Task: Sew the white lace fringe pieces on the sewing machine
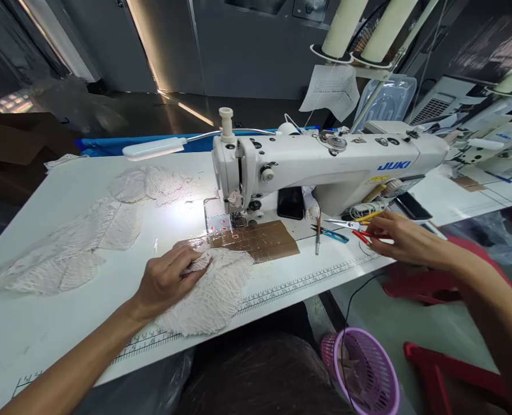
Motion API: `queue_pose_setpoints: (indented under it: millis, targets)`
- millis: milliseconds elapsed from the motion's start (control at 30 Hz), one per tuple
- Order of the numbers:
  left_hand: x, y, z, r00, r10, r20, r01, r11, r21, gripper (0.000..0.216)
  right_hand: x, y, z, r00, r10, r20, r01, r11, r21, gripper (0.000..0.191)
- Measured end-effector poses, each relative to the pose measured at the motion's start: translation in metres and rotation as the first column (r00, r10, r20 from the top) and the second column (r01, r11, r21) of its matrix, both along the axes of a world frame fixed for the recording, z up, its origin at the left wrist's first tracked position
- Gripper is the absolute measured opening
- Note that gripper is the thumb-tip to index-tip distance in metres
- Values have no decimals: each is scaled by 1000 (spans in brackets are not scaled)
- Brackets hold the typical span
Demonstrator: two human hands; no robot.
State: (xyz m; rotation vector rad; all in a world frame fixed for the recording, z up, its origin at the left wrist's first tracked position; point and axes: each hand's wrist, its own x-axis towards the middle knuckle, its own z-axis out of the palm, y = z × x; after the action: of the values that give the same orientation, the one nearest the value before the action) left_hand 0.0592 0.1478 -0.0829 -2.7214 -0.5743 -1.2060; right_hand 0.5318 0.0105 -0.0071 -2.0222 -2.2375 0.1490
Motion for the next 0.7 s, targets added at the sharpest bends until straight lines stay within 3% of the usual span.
queue_pose_setpoints:
  millis: [100, 167, 233, 267, 333, 400, 500, 567, 700]
  targets:
    - [-1, -4, -2, 999, 35, -8, -35, 999, -19, 10, -34, -10, 2, 965, -47, -260, 4, 987, -163, 14]
    - [-1, -7, -6, 997, 73, -10, -73, 997, -33, 10, -69, -12, -12, 859, -89, -505, -53, 964, -260, 19]
    - [-1, -9, -11, 995, 95, -19, -96, 995, -36, 12, -111, -9, -30, 670, -87, -737, -66, 982, -177, 35]
    - [-2, -9, -13, 995, 98, -21, -99, 995, -27, 15, -132, -5, -39, 641, -60, -765, -82, 986, -145, 48]
    - [-2, -9, -16, 994, 108, -7, -108, 994, 2, 19, -171, 5, -52, 702, 64, -710, -196, 975, -106, 56]
    - [-2, -10, -17, 993, 121, 7, -121, 992, 27, 23, -200, 16, -58, 806, 195, -558, -271, 961, -55, 46]
    - [-1, -12, -17, 991, 135, 15, -136, 990, 37, 25, -224, 30, -61, 930, 249, -269, -252, 967, 23, 39]
    - [-1, -12, -17, 991, 134, 19, -135, 990, 35, 25, -230, 34, -61, 961, 240, -133, -235, 970, 58, 41]
    - [-2, -11, -18, 992, 124, 34, -125, 992, 34, 25, -231, 31, -62, 964, 264, -34, -261, 963, 65, 41]
